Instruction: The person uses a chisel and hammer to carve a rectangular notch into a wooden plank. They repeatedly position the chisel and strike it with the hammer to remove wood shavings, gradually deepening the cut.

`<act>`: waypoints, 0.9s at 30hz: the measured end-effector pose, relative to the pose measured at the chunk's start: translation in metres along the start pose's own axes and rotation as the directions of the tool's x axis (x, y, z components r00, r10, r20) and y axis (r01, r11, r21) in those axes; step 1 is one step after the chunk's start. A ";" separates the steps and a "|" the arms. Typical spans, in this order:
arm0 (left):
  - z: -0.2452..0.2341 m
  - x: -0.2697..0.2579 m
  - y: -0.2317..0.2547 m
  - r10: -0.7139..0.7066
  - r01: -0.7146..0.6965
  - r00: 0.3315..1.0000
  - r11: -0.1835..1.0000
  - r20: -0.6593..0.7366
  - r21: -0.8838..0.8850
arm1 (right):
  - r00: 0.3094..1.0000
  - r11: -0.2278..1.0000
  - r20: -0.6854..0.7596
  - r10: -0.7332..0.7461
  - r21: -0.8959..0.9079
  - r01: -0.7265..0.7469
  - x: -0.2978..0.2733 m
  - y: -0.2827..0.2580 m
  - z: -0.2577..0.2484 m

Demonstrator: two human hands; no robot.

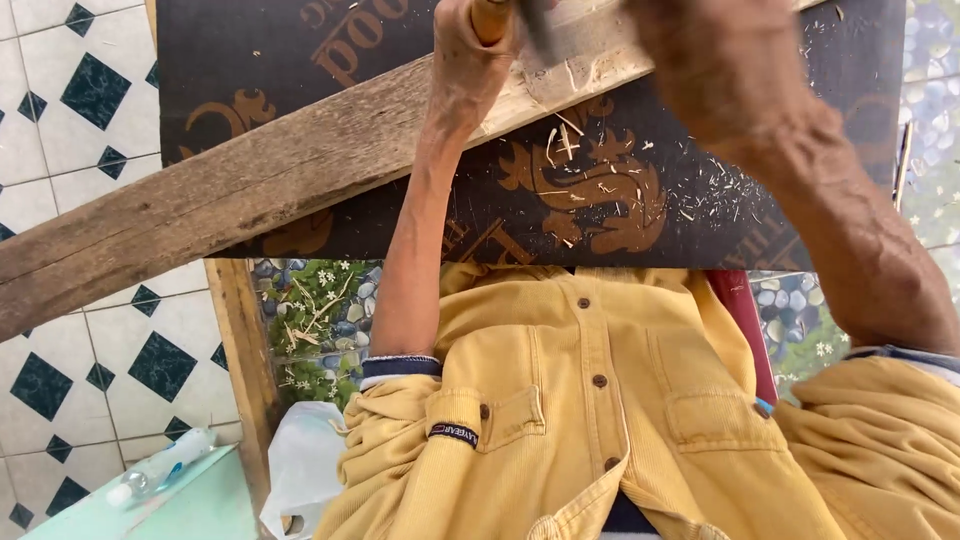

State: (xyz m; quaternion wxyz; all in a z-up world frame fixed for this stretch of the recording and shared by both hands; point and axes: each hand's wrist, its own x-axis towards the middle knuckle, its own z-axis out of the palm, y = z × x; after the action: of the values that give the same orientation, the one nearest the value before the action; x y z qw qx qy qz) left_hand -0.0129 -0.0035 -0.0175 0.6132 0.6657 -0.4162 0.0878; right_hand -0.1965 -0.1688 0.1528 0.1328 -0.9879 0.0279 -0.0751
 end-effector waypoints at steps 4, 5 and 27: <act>-0.007 0.000 -0.002 0.025 -0.025 1.000 0.993 -0.002 -0.112 | 0.962 0.950 -0.078 -0.260 0.160 0.270 -0.020 0.040 0.043; -0.010 -0.003 -0.005 -0.097 0.088 0.994 0.982 -0.047 -0.166 | 0.974 0.961 -0.063 -0.218 0.158 0.225 -0.027 0.045 0.048; -0.091 -0.049 0.020 -0.295 0.017 0.922 0.677 -0.250 -0.735 | 0.966 0.967 0.042 0.255 0.013 -0.255 -0.162 0.120 0.119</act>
State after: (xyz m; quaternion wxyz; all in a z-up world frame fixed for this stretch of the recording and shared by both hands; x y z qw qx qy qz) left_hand -0.0218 0.1009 -0.0126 0.8933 0.3783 -0.2418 -0.0197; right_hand -0.3423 -0.2420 -0.0153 0.1510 -0.9761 0.1514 -0.0378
